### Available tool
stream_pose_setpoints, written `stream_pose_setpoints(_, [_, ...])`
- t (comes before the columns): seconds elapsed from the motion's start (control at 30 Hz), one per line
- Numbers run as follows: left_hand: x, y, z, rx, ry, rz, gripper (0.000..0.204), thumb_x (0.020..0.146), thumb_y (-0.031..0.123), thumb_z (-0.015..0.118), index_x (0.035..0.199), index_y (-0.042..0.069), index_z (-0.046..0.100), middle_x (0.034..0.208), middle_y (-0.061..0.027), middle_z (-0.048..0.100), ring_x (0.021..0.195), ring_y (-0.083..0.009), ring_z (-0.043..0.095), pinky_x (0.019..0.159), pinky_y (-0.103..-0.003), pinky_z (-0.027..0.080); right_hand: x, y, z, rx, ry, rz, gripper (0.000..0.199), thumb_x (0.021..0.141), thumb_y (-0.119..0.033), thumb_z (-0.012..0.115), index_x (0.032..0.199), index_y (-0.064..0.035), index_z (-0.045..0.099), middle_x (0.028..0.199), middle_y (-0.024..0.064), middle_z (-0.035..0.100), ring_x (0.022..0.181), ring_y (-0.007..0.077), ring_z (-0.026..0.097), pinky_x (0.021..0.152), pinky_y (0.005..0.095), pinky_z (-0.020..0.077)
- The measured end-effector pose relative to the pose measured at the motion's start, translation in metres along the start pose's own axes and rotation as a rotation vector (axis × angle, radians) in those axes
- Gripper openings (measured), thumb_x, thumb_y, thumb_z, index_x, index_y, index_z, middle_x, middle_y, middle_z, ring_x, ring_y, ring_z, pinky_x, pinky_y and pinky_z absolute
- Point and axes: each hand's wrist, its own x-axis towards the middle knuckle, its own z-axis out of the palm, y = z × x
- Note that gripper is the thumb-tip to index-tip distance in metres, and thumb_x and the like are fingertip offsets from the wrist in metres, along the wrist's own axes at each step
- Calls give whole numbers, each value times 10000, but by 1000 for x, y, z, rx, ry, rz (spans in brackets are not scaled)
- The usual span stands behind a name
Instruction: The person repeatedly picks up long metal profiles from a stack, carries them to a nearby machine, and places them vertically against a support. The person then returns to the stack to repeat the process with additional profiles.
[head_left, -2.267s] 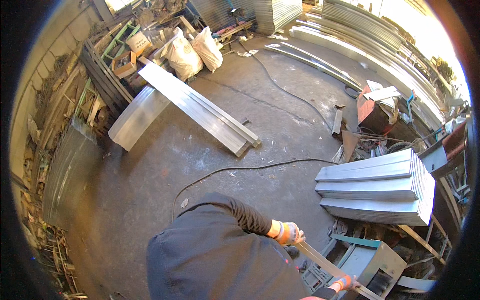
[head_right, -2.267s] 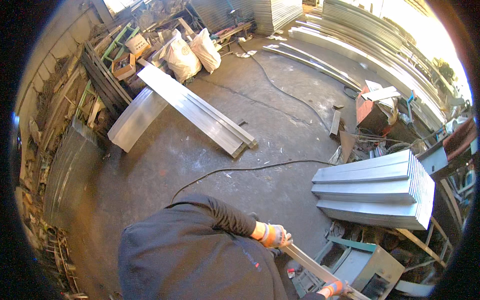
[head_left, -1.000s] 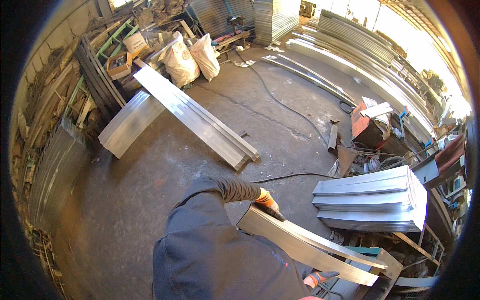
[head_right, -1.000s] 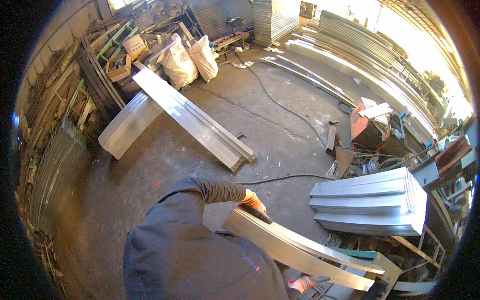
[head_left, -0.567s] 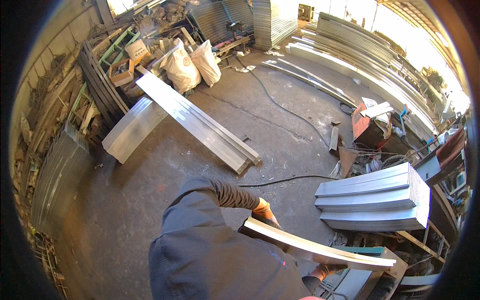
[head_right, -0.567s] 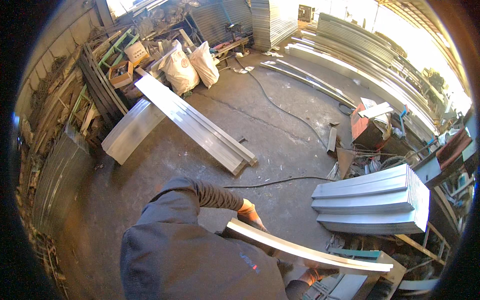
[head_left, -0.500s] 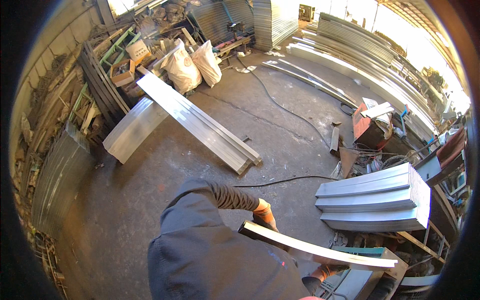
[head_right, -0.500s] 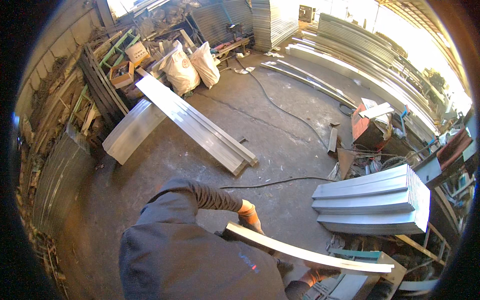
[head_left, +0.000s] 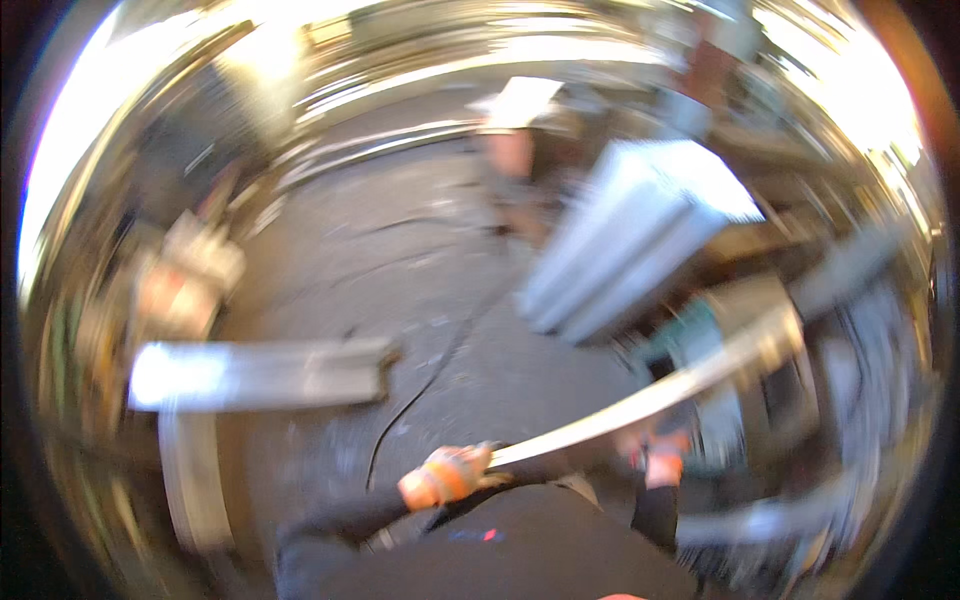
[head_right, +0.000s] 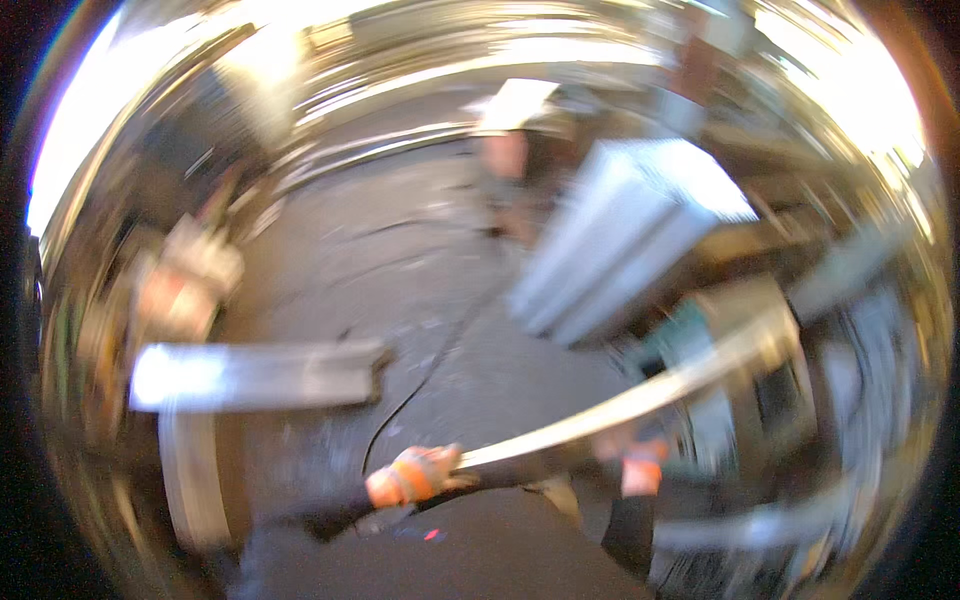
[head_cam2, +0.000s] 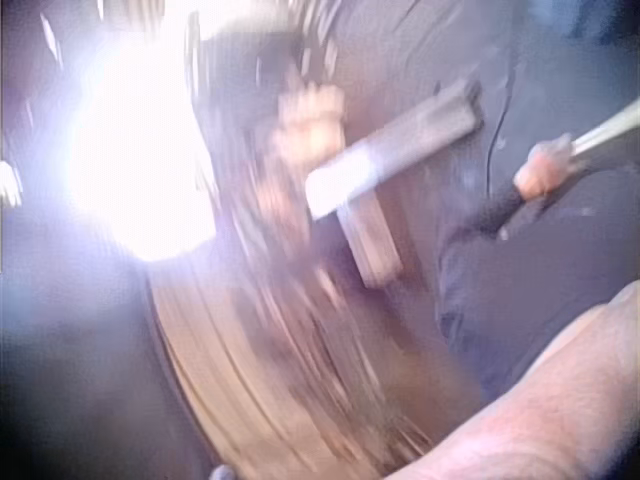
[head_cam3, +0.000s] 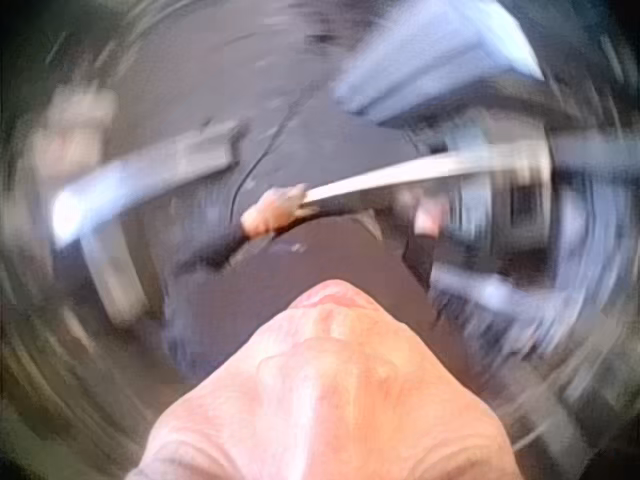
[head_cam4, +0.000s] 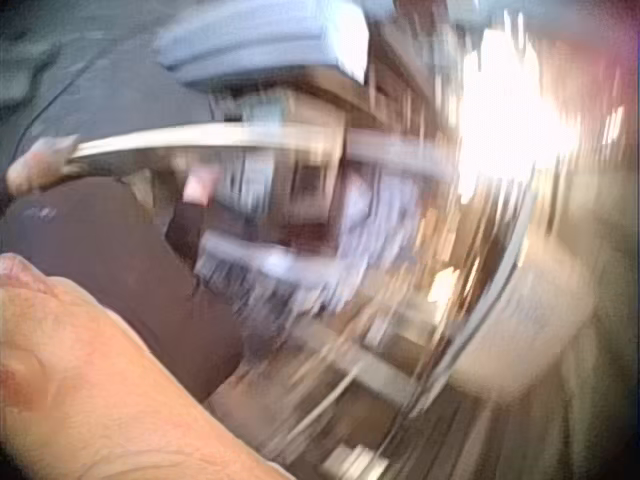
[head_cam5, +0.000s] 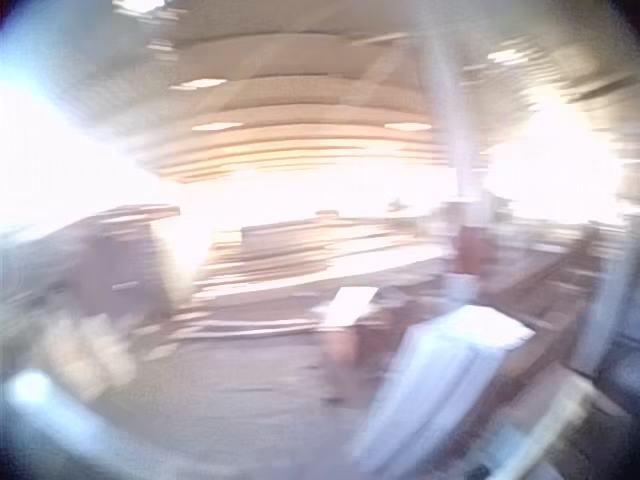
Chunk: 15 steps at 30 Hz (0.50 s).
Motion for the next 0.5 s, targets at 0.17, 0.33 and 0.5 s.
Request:
stream_pose_setpoints(0.17, [100,20,8,-230,-196,104,555,1084,562,704,1251,33,699,1095,-264,813,1133,-465,765,952,-516,586,72,-6,-33,-51,353,68,619,968,-423,866,1394,-5,703,1213,140,791,1069,304,753,960,461,610])
stream_pose_setpoints(0.33, [188,69,26,-335,-170,203,475,1116,470,680,1195,10,768,1110,-231,823,1080,-423,788,929,-480,591,139,-59,-55,-111,669,241,592,1035,-464,791,1324,49,734,1201,228,819,1119,411,779,970,484,593])
stream_pose_setpoints(0.5, [301,167,54,-311,-241,180,473,1117,470,676,1221,20,779,1106,-245,820,1048,-408,796,908,-481,591,223,-98,-111,-868,782,-273,734,1066,-400,710,1665,-35,495,1719,265,505,1586,433,487,1323,517,375])
